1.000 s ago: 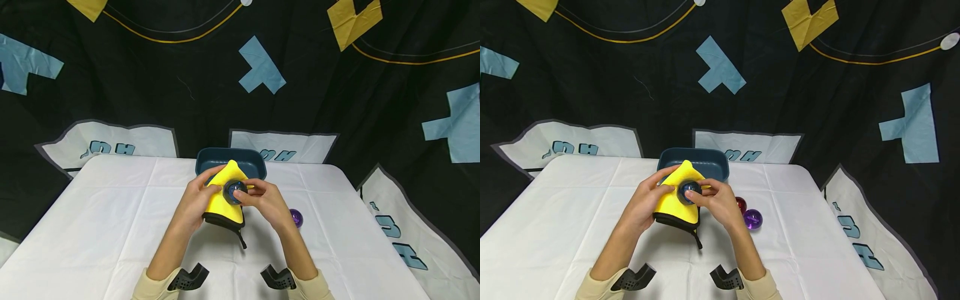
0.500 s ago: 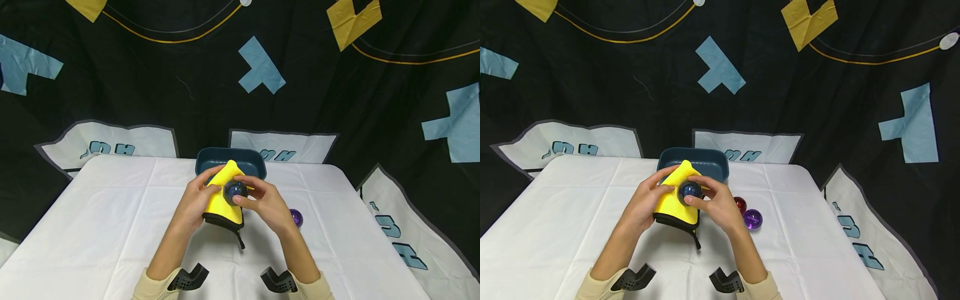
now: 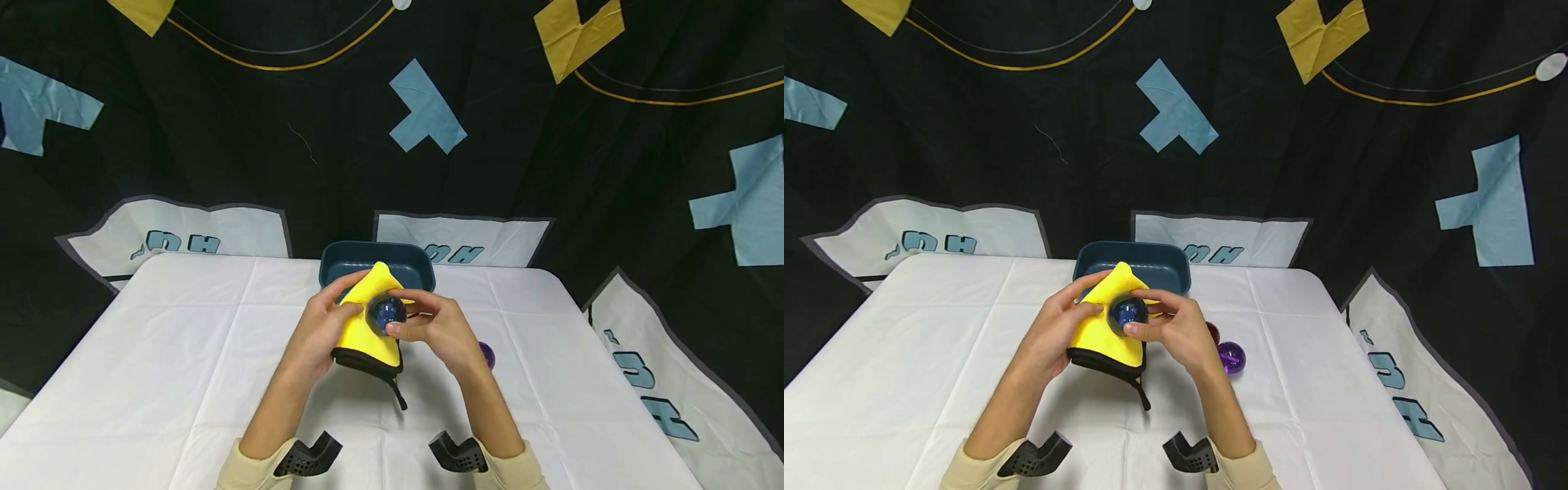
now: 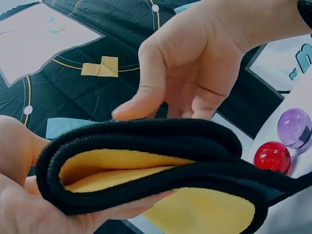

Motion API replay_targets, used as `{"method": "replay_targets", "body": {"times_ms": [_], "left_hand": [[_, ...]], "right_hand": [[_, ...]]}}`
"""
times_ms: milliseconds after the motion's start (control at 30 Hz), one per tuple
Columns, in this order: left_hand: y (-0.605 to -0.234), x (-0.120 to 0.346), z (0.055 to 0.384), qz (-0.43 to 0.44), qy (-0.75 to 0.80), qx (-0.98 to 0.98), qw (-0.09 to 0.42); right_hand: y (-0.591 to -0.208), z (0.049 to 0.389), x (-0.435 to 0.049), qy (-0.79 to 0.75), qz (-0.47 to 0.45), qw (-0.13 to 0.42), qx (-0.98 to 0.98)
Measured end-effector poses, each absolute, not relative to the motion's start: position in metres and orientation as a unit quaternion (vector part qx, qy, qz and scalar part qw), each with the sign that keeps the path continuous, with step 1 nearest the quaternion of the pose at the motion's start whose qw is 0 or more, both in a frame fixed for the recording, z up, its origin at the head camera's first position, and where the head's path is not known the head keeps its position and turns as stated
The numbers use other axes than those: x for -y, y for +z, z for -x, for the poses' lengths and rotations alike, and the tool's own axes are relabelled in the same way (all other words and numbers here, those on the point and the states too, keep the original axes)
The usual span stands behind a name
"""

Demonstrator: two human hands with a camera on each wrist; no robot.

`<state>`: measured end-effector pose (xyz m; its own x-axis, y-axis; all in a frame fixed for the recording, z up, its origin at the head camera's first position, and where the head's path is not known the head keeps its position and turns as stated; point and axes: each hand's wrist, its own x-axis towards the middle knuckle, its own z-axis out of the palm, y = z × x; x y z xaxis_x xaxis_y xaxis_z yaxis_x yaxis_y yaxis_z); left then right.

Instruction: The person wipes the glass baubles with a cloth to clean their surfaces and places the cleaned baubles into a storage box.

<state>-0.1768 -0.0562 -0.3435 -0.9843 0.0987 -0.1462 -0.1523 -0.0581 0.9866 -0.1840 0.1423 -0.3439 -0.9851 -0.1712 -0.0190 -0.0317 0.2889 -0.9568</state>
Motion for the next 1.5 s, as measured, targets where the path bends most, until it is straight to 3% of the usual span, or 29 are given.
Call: {"method": "replay_targets", "body": {"times_ms": [367,633,933,1500], "left_hand": [[-0.343,0.056,0.177,0.019,0.730,-0.678,0.080],[-0.345,0.057,0.178,0.034,0.731,-0.676,0.081],[-0.345,0.056,0.178,0.031,0.733,-0.674,0.090],[-0.342,0.056,0.178,0.023,0.734,-0.673,0.087]], "right_hand": [[-0.346,0.183,-0.136,-0.604,0.031,0.057,-0.794],[-0.347,0.180,-0.133,-0.613,0.069,0.051,-0.785],[-0.339,0.180,-0.147,-0.608,0.153,0.119,-0.770],[-0.346,0.185,-0.138,-0.642,0.035,0.044,-0.765]]}}
